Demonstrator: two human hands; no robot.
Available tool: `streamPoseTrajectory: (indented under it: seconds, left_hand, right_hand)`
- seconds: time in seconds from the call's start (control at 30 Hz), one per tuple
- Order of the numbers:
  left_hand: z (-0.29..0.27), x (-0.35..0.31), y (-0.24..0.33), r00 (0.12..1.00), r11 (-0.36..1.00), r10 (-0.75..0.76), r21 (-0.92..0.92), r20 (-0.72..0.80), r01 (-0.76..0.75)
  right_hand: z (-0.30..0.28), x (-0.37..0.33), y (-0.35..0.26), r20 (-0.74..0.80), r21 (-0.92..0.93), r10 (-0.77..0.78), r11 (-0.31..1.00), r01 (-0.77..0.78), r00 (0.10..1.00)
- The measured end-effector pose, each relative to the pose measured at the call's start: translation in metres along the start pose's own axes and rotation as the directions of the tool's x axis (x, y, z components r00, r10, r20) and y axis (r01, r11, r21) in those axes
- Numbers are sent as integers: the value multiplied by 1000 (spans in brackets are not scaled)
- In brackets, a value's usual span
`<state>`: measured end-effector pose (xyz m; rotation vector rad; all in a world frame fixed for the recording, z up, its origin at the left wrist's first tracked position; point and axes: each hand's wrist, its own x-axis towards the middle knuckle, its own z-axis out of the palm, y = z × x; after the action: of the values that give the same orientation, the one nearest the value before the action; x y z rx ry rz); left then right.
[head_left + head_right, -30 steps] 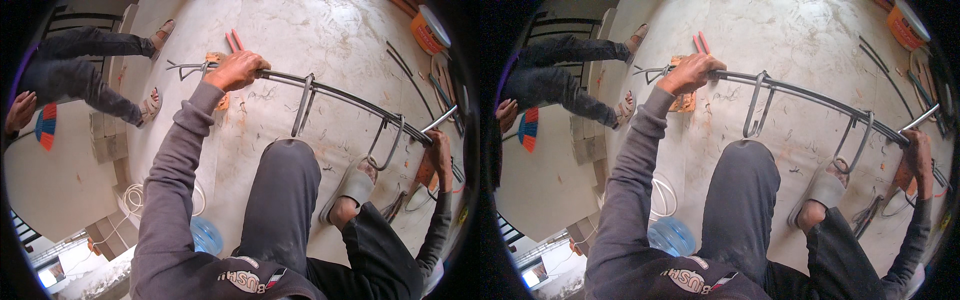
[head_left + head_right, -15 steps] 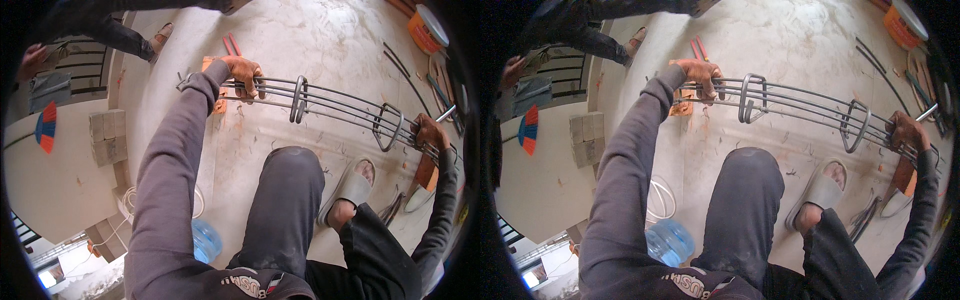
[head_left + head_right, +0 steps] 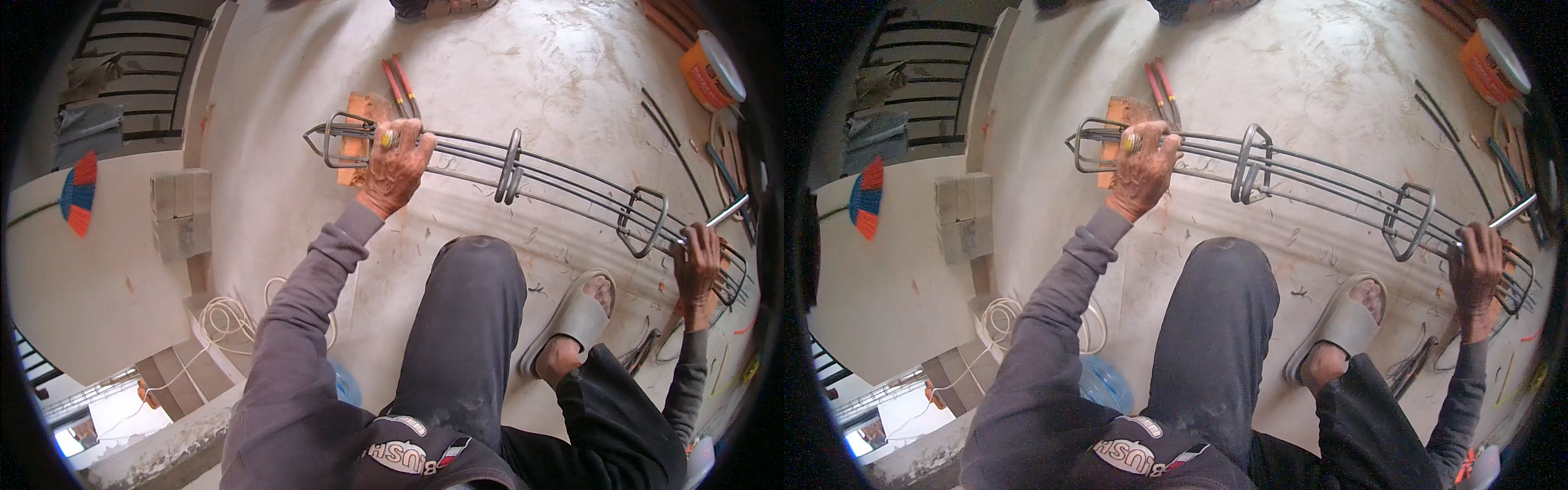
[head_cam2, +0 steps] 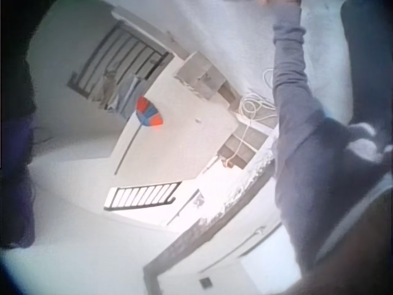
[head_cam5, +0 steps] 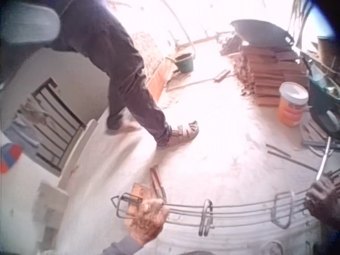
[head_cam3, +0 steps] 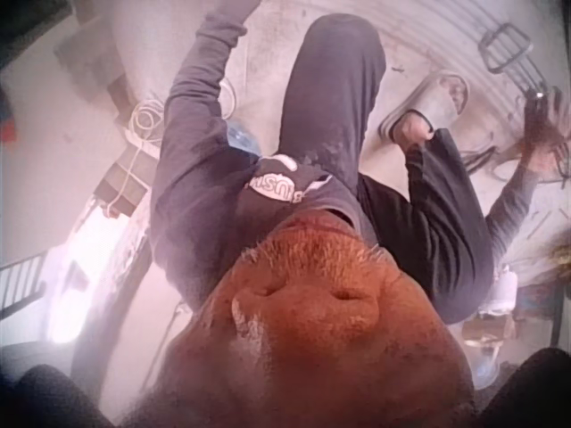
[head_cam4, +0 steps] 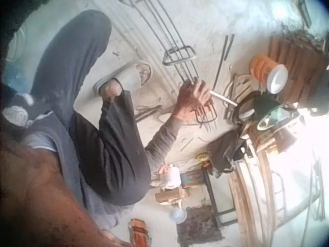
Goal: The person sits on the floor and assembles a metal frame structure using pliers to twist wire ties around the joints. They manipulate the frame and tools to secure the connections between the metal rods.
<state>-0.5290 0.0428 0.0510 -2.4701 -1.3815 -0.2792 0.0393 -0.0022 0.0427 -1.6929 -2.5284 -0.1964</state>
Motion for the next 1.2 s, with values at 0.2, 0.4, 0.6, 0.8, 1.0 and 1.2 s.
streamPoseTrajectory:
  seconds: [0.2,0.4,0.6,0.8,1.0,1.2]
  left_hand:
    - [16,-16,5,963,954,-251,-141,101,263]
    - [-35,-24,2,838,910,-415,-190,-354,369]
    - [-60,-20,-7,574,685,-722,-281,-386,672]
    - [-65,-42,-45,425,243,-893,-637,147,731]
    - [-58,-50,-52,477,128,-853,-802,210,583]
    - [-39,-77,-62,194,49,-978,-819,76,572]
  right_hand:
    - [14,-5,-20,-33,-16,-3,1000,3,999]
    - [5,5,-21,90,83,40,995,-48,995]
    - [16,8,-19,97,229,69,969,-90,993]
    - [18,11,-15,104,378,87,918,-120,991]
    - [34,0,9,156,541,175,808,-233,972]
    - [32,-1,17,179,590,127,780,-210,976]
